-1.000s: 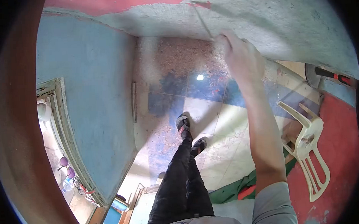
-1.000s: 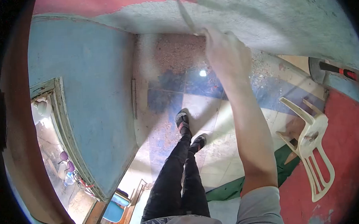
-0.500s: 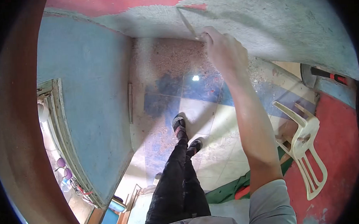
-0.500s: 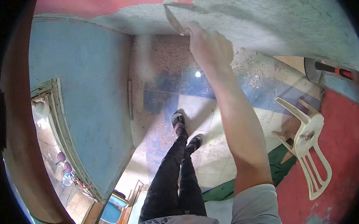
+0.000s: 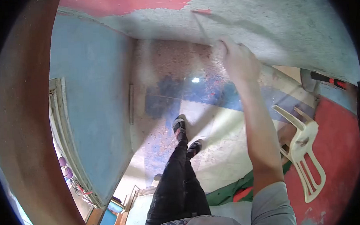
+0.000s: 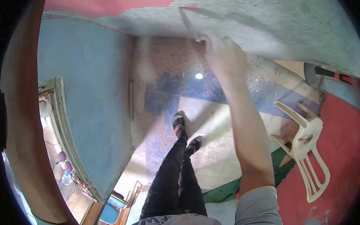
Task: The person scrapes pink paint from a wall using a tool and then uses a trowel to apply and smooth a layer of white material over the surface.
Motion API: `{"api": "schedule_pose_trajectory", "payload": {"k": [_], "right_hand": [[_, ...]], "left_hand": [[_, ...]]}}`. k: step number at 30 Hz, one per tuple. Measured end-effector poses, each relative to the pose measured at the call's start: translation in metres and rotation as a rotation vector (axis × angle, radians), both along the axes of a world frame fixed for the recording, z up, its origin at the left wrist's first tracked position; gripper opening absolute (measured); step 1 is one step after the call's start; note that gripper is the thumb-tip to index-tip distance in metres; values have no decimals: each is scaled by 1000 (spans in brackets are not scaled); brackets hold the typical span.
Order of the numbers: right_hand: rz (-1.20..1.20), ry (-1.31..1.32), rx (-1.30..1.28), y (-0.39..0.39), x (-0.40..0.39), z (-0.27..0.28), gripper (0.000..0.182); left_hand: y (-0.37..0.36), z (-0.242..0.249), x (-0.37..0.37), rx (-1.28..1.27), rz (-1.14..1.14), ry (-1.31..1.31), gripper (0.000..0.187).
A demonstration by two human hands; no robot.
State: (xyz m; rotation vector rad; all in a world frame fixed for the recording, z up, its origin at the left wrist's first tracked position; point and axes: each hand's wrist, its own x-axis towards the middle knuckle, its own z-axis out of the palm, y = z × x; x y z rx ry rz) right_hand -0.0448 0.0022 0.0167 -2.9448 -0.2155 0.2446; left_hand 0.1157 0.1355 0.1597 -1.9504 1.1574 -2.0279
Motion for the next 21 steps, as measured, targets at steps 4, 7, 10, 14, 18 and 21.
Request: {"api": "schedule_pose_trajectory", "payload": {"k": [4, 7, 10, 14, 18, 21], "right_hand": [[3, 42, -19, 9, 3, 23, 24], [-11, -71, 102, -28, -14, 44, 28], [-177, -55, 232, -76, -39, 49, 29], [-557, 442, 744, -94, -88, 84, 23], [-722, 782, 908, -87, -117, 127, 21], [-697, 823, 922, -80, -111, 151, 21]], "left_hand": [[11, 23, -4, -66, 55, -31, 69], [48, 38, -3, -103, 139, -51, 69], [85, 58, 6, -198, 258, -87, 69], [136, 102, 10, -335, 435, -151, 69], [149, 104, 1, -250, 485, 427, 84], [155, 98, -25, -427, 128, 326, 49]]}}
